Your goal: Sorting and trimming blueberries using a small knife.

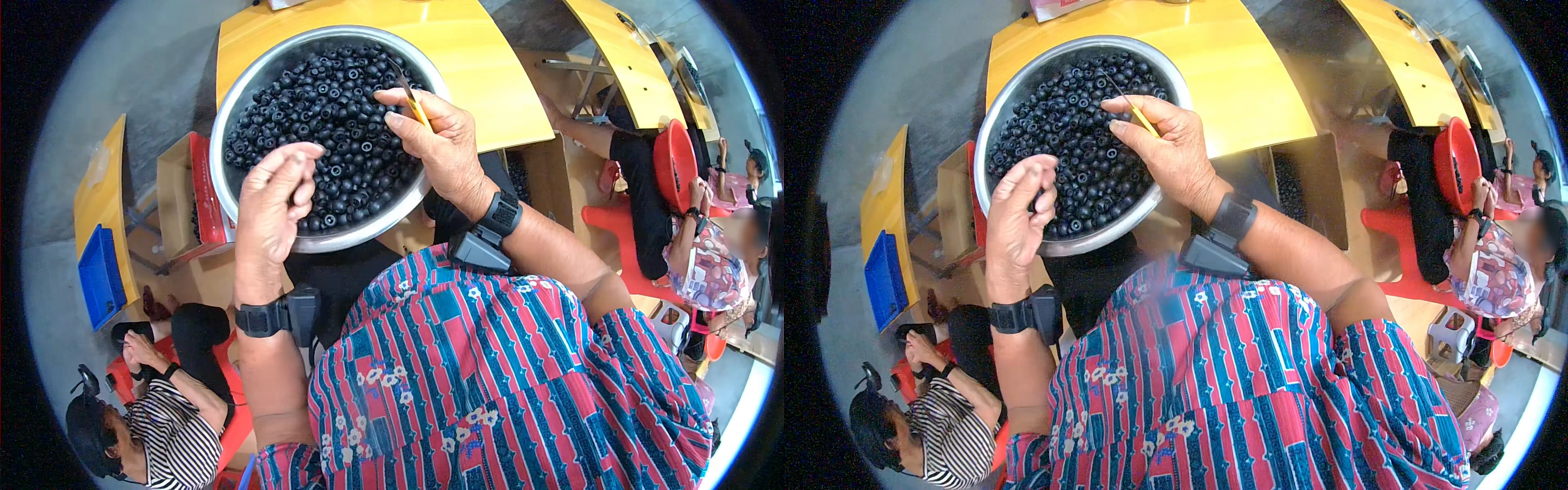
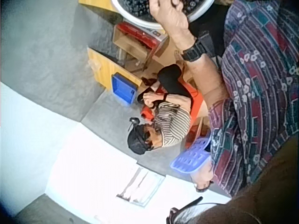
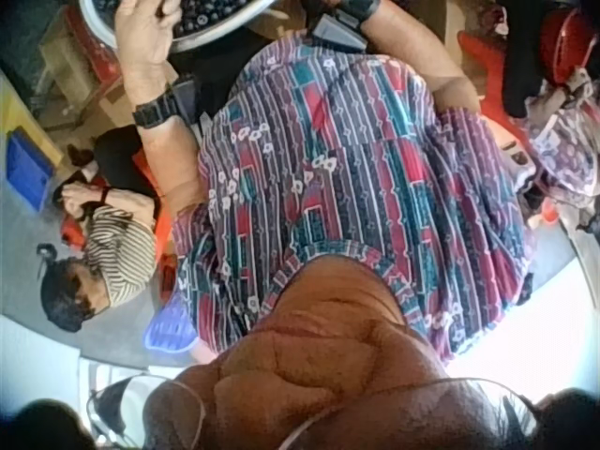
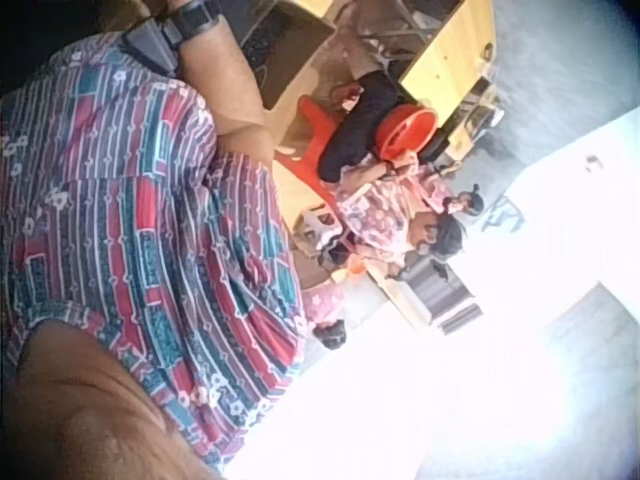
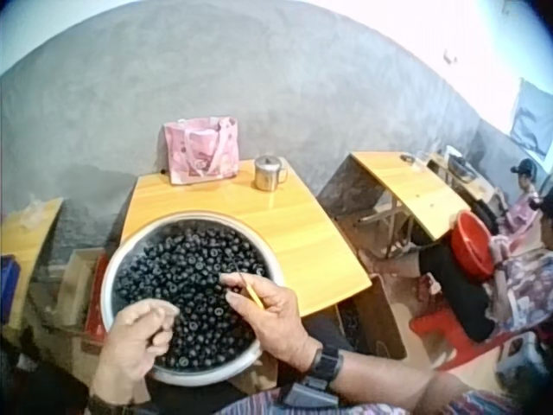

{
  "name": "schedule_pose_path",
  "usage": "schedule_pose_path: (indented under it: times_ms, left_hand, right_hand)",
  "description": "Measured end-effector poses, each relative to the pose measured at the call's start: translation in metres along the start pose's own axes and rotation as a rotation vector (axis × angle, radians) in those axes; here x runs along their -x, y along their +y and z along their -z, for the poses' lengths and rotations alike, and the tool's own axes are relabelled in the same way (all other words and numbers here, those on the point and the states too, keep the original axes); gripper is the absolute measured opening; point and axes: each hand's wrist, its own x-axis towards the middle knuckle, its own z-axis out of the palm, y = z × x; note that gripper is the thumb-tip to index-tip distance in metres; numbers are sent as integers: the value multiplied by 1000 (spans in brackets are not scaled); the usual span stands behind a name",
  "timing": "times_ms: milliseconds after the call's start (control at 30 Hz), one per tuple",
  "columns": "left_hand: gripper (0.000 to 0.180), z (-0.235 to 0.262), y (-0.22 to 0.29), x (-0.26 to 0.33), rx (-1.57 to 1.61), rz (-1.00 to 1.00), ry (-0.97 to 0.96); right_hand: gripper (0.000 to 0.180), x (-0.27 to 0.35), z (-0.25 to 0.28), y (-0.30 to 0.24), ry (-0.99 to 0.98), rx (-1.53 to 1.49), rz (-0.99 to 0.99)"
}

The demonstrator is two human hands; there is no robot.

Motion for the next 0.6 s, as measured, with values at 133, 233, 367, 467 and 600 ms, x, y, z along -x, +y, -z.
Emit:
schedule_pose_path:
  times_ms: [133, 233, 367, 467, 600]
  left_hand:
    - [17, -5, -11, -6, -1025, -430, 117]
    - [23, -12, -12, -3, -1377, -325, 198]
    - [23, -15, -13, -5, -1419, -302, 212]
    - [22, -14, -15, -11, -1421, -332, 173]
    - [20, -14, -16, -13, -1473, -345, 135]
  right_hand:
    - [23, 0, -1, 2, -13, -27, 15]
    - [23, 2, -2, 3, -38, -5, 1]
    - [23, 1, -6, 3, -35, 6, 46]
    - [23, 1, -6, 4, -41, 18, 56]
    - [23, 0, -7, 6, -41, 26, 62]
